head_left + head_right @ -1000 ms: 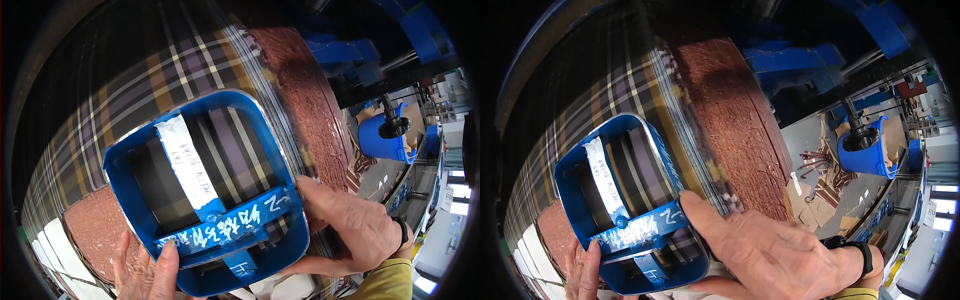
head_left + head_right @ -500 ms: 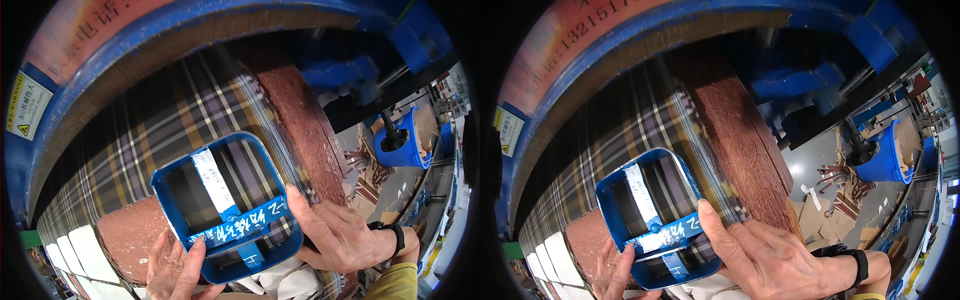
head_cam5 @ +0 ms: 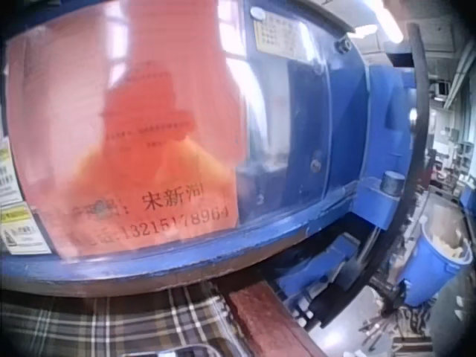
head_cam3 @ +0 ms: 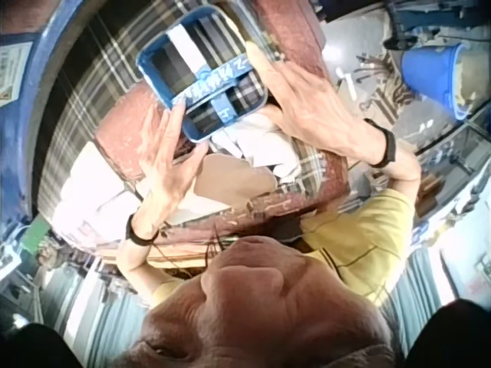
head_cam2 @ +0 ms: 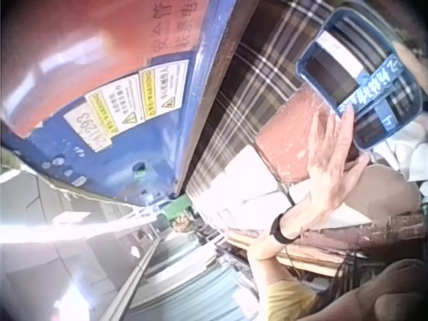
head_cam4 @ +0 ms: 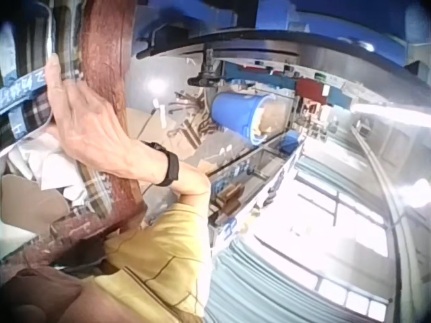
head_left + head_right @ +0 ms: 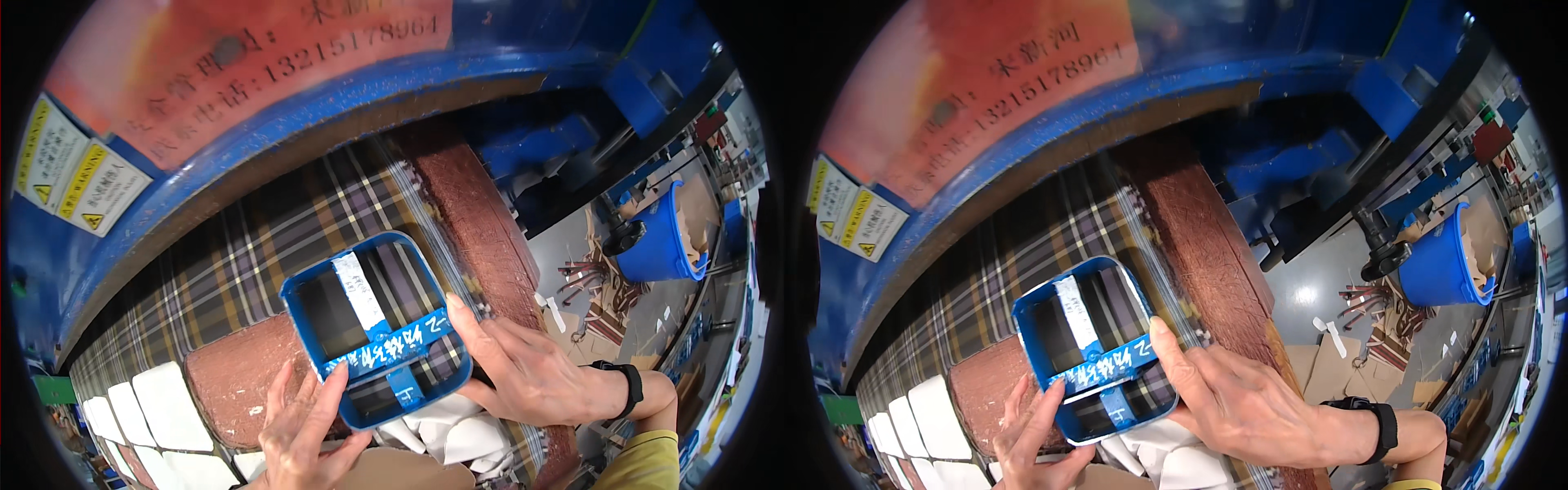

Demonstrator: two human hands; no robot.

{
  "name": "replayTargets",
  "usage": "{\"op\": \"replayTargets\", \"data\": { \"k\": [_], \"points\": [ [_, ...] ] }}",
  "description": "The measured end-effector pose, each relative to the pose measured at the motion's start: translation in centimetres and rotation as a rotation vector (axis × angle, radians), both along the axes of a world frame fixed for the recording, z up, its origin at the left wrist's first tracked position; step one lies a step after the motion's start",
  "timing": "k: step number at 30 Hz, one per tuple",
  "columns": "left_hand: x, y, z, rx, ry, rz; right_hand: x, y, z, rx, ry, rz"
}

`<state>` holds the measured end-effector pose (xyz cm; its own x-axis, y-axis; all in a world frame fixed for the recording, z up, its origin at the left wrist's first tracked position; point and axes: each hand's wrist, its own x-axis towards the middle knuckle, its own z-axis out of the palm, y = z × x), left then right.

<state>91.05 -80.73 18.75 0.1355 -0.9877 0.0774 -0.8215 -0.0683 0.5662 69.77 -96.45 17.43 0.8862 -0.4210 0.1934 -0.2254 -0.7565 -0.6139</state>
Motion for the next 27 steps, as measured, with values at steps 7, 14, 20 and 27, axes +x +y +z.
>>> {"op": "replayTargets", "data": {
  "k": [7,14,20,27],
  "points": [
    [-0.5,-0.1,-0.7,-0.034,0.019,0.012,-0.3,0.2,-0.1,-0.021,-0.019,-0.014],
    [-1.1,-0.7,-2.2,-0.181,-0.059,0.058,-5.0,1.1,3.0,0.084,-0.064,-0.165],
    [-1.0,0.2,-1.9,-0.167,-0.069,0.121,-13.6,6.3,5.2,-0.021,-0.169,-0.538],
    [-1.0,-1.3,-0.9,-0.088,0.020,0.112,-17.3,14.8,7.0,0.005,-0.215,-0.734]
  ]
}}
